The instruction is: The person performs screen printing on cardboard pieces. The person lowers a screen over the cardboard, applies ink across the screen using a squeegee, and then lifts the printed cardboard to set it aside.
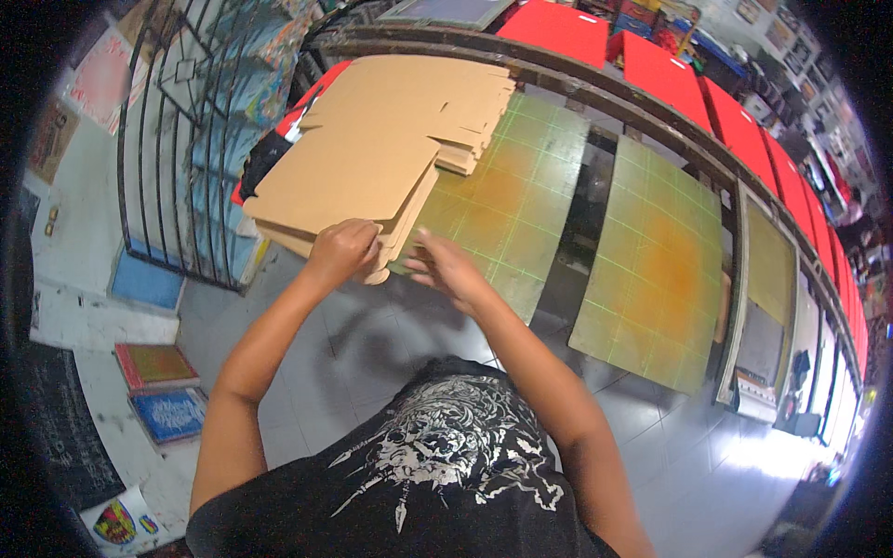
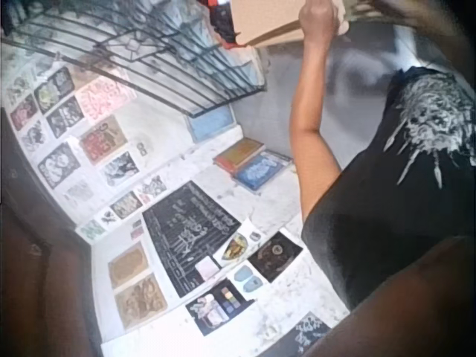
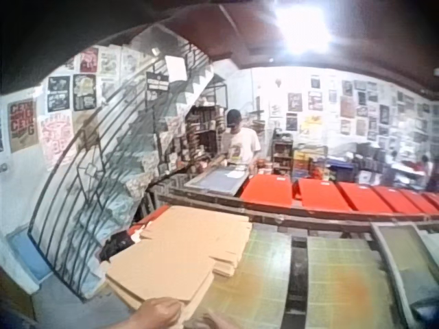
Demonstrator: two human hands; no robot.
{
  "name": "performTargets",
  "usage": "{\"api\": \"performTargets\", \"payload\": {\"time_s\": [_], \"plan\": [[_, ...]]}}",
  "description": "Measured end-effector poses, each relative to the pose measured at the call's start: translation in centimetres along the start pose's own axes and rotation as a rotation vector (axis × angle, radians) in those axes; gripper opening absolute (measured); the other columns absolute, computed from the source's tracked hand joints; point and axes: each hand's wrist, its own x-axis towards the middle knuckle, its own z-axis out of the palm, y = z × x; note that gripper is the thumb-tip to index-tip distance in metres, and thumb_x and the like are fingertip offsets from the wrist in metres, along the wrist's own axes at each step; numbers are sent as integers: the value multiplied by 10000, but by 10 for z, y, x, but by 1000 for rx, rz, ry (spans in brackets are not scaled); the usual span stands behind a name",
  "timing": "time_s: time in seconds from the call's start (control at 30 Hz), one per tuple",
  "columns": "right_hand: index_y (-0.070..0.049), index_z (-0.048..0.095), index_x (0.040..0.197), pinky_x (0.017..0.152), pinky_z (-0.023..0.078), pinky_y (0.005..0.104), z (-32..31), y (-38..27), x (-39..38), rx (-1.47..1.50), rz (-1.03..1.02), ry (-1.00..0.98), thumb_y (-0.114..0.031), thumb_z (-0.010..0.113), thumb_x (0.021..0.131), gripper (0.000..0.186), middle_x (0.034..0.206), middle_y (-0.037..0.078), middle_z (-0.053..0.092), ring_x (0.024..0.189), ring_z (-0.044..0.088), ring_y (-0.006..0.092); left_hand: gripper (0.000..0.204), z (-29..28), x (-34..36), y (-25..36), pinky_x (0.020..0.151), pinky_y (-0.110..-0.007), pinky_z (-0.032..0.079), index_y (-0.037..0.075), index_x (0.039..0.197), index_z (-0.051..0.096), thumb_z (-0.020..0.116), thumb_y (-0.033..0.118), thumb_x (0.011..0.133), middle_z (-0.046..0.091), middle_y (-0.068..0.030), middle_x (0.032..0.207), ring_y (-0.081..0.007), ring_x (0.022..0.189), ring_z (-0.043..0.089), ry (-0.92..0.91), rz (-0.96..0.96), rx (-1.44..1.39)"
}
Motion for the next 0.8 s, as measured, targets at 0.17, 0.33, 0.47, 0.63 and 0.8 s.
{"api": "performTargets", "payload": {"time_s": [0.17,0.33,0.47,0.63,0.8], "plan": [[-24,551,1075,604,509,267,17,-9,51,157,-36,-110,-342,503,956,343,894,54,633,757,617,122,167,-22,22,50,647,-385,520,28,862,597,679,137,765,619,-133,794,-297,736,634,46,11,-104],[11,554,1043,610,488,272,-49,-4,-24,-6,-282,223,-171,527,907,229,893,50,618,760,597,115,451,-37,0,90,961,-470,403,-5,1111,552,722,187,741,533,-225,1176,-389,1136,502,259,-222,-140],[45,562,1121,809,455,281,-122,-7,-147,-84,-386,380,-142,547,893,296,995,75,624,910,567,134,606,-5,-67,109,1044,-522,303,-12,1296,405,680,185,793,351,-264,1374,-437,1259,373,336,-742,-148],[25,573,1140,796,467,265,-226,27,-275,-120,-447,577,-153,565,897,302,970,47,637,868,581,116,464,55,-80,181,939,-384,435,-21,1316,398,553,203,940,507,-184,1240,-290,1135,517,98,-1135,-1309],[20,589,1112,732,479,252,-341,57,-357,-16,-411,678,-144,580,892,274,944,33,638,803,586,100,273,113,-22,256,729,-257,511,-10,1187,521,537,66,926,668,-106,941,-138,846,643,-376,-1012,-1595]]}}
